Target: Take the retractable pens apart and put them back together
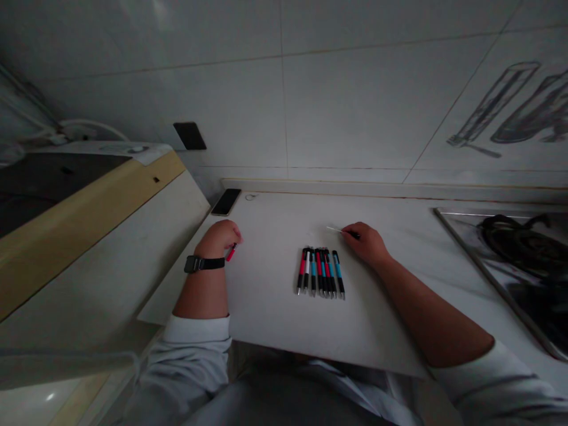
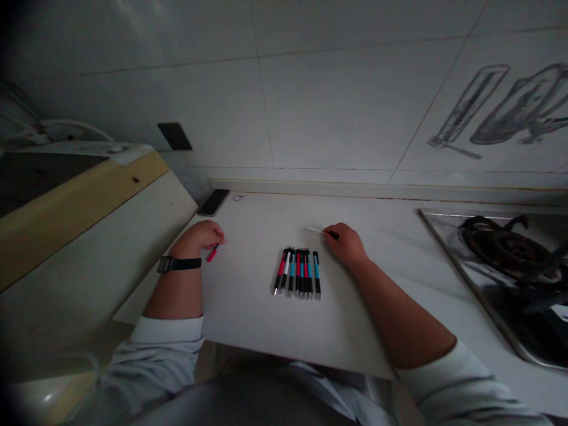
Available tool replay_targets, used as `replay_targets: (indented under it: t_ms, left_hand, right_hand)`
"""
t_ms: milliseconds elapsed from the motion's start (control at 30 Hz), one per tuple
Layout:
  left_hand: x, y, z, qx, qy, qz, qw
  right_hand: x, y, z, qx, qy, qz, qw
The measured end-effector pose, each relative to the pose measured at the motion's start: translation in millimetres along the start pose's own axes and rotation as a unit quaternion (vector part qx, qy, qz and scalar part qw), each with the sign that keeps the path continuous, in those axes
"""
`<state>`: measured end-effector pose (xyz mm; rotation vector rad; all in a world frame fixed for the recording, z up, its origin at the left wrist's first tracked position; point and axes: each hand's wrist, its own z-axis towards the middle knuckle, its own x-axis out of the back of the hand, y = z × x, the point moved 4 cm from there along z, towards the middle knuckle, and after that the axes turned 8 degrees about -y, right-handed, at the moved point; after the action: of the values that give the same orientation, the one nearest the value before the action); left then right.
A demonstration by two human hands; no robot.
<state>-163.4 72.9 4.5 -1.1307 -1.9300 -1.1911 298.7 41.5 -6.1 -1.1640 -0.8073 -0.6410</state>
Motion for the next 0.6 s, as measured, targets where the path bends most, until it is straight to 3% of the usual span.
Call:
replay_targets:
  t_ms: [133,267,400,500,600]
  left_hand:
    - [11.5,23.0,-10.2,-0.089,0.137,0.025,0.986]
    - [-0.3,79.6,-32.4,-0.241,0.215,0.018,0.946]
    - [-41.2,137.0,-60.7,-0.383,0.195,-0.008,0.903]
    - [-73.0,168.0,-79.7,-0.438,0.162,-0.037,0.883]
    - [-92.4,187.2,-89.4,-0.460,0.156,-0.068,0.871]
  right_hand:
    - [1.5,3.3,2.7,-0.027,0.054,0.089,0.994]
    - [-2.3,1.3,4.4,-0.065,0.052,0.289,0.954]
    - [-5.0,-14.5,1.3,-0.064,0.039,0.419,0.905]
    - [-11.7,-31.4,-4.0,-0.059,0.007,0.526,0.849]
    - [-20.6,-49.5,-10.0,-0.049,-0.022,0.605,0.795]
